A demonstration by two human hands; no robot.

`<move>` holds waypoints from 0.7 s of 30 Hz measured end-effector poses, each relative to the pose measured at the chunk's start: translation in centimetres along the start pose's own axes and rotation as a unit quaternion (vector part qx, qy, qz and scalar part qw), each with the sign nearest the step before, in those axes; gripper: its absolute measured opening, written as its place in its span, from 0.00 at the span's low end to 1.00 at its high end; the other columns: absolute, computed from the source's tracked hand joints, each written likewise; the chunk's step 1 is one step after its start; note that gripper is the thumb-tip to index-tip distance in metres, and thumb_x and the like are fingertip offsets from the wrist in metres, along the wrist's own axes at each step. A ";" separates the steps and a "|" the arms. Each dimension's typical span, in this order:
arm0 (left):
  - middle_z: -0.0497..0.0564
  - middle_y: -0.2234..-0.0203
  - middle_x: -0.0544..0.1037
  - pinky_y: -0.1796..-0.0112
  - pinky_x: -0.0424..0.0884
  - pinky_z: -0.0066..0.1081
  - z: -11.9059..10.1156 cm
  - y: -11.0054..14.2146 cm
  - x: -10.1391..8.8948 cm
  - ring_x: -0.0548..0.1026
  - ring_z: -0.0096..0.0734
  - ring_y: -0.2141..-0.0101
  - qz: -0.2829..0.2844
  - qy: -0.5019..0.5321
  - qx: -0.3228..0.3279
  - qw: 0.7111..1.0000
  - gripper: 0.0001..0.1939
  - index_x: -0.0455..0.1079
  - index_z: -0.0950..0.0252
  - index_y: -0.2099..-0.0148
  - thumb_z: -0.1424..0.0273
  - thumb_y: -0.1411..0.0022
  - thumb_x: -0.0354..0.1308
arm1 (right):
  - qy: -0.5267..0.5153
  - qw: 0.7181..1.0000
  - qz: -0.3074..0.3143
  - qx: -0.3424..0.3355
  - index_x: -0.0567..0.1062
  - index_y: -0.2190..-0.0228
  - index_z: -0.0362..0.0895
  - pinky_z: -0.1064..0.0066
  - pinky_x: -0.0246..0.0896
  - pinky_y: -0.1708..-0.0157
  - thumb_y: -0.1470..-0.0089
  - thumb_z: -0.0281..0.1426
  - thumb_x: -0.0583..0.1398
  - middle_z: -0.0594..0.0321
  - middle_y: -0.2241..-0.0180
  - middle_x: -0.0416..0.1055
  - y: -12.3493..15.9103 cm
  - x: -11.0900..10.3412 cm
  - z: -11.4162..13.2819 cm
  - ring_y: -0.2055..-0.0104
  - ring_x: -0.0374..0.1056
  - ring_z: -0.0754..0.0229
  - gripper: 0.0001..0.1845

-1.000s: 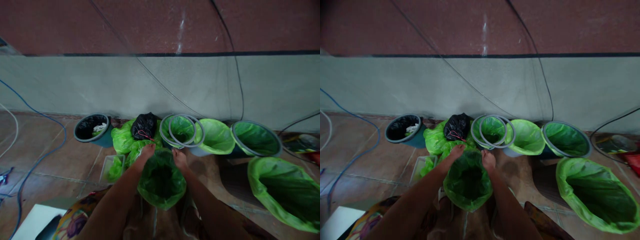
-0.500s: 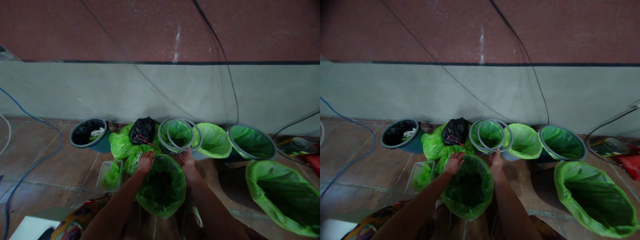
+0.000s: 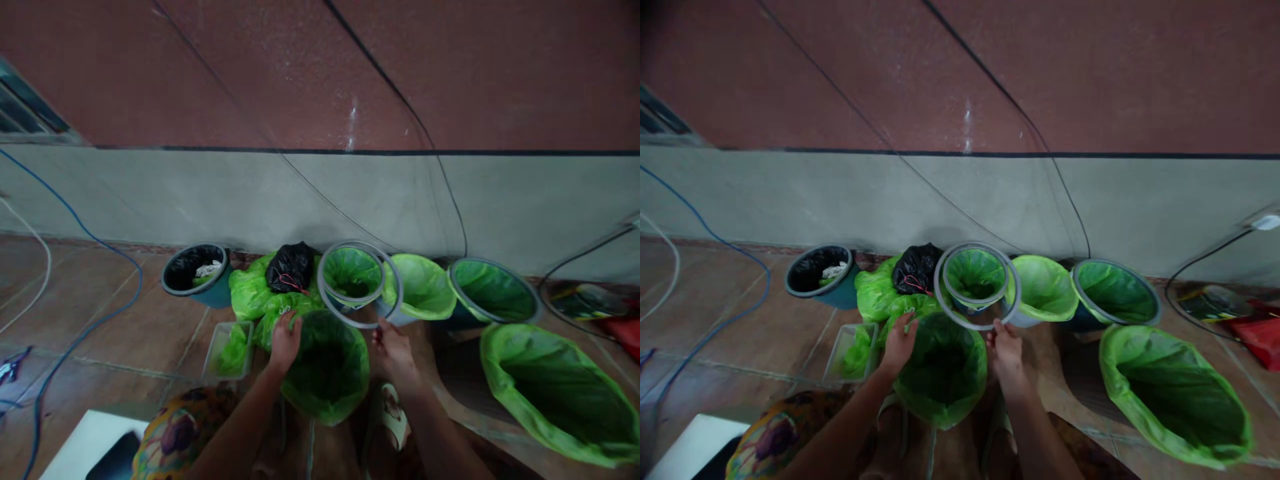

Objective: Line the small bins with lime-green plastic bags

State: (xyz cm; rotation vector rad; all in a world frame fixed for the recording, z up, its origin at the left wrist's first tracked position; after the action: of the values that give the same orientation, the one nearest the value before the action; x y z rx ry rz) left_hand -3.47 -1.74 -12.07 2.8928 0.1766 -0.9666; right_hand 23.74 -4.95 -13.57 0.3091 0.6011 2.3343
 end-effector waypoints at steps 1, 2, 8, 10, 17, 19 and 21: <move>0.61 0.51 0.77 0.46 0.69 0.43 0.0 0.0 -0.5 0.74 0.41 0.49 0.001 0.082 -0.063 0.995 0.21 0.70 0.66 0.49 0.59 0.32 0.44 | -0.009 1.000 0.023 0.018 0.70 0.77 0.44 0.75 0.55 0.85 0.60 0.43 0.67 0.68 0.85 0.66 2.0 -0.4 -0.8 0.84 0.61 0.66 0.17; 0.60 0.54 0.79 0.50 0.72 0.42 0.0 0.1 -0.9 0.77 0.40 0.53 0.012 0.164 -0.127 0.978 0.25 0.69 0.67 0.48 0.55 0.31 0.40 | -0.014 0.999 0.038 0.027 0.71 0.77 0.44 0.76 0.55 0.85 0.62 0.44 0.68 0.68 0.84 0.66 3.7 -0.8 -1.7 0.84 0.60 0.67 0.18; 0.51 0.73 0.79 0.67 0.74 0.32 0.6 1.5 -2.8 0.78 0.33 0.71 0.072 0.315 -0.252 0.912 0.22 0.71 0.66 0.58 0.51 0.40 0.54 | 0.071 0.992 0.084 0.065 0.72 0.81 0.43 0.76 0.53 0.87 0.67 0.47 0.67 0.68 0.86 0.66 8.3 -2.9 -6.4 0.85 0.59 0.68 0.21; 0.47 0.78 0.76 0.72 0.71 0.28 1.2 2.1 -2.6 0.74 0.27 0.77 0.063 0.285 -0.244 0.925 0.17 0.71 0.66 0.64 0.56 0.46 0.62 | 0.081 0.990 0.098 0.067 0.70 0.82 0.43 0.76 0.52 0.87 0.66 0.47 0.67 0.69 0.87 0.63 8.2 -3.5 -7.1 0.86 0.58 0.68 0.20; 0.46 0.81 0.74 0.77 0.69 0.26 3.6 3.4 -1.6 0.72 0.26 0.80 0.050 0.216 -0.256 0.941 0.10 0.69 0.65 0.70 0.63 0.44 0.60 | 0.137 0.983 0.118 0.045 0.66 0.86 0.46 0.74 0.47 0.88 0.62 0.46 0.64 0.69 0.90 0.60 7.7 -4.3 -8.1 0.88 0.54 0.67 0.19; 0.47 0.81 0.74 0.77 0.69 0.26 4.1 3.6 -1.6 0.73 0.27 0.80 0.053 0.192 -0.259 0.945 0.10 0.69 0.65 0.71 0.64 0.43 0.58 | 0.146 0.980 0.122 0.054 0.67 0.85 0.46 0.73 0.47 0.88 0.61 0.45 0.63 0.69 0.90 0.60 7.8 -4.3 -8.4 0.88 0.54 0.67 0.18; 0.48 0.80 0.74 0.77 0.68 0.26 4.5 3.9 -1.7 0.74 0.28 0.79 0.057 0.176 -0.254 0.949 0.09 0.69 0.65 0.71 0.65 0.42 0.58 | 0.146 0.979 0.128 0.067 0.68 0.83 0.46 0.73 0.48 0.87 0.60 0.45 0.63 0.69 0.89 0.61 8.0 -4.4 -8.7 0.88 0.56 0.66 0.16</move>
State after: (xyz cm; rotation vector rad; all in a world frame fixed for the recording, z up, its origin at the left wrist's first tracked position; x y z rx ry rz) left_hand -6.98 -6.25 -14.49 2.5245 0.2373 -0.3097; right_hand 19.09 -16.10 -17.34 0.1075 0.9105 2.6160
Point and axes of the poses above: each hand's wrist, its own y-axis away from the middle knuckle, its own x-axis out of the palm, z = x × y, the point moved 2 cm from there along -y, towards the middle knuckle
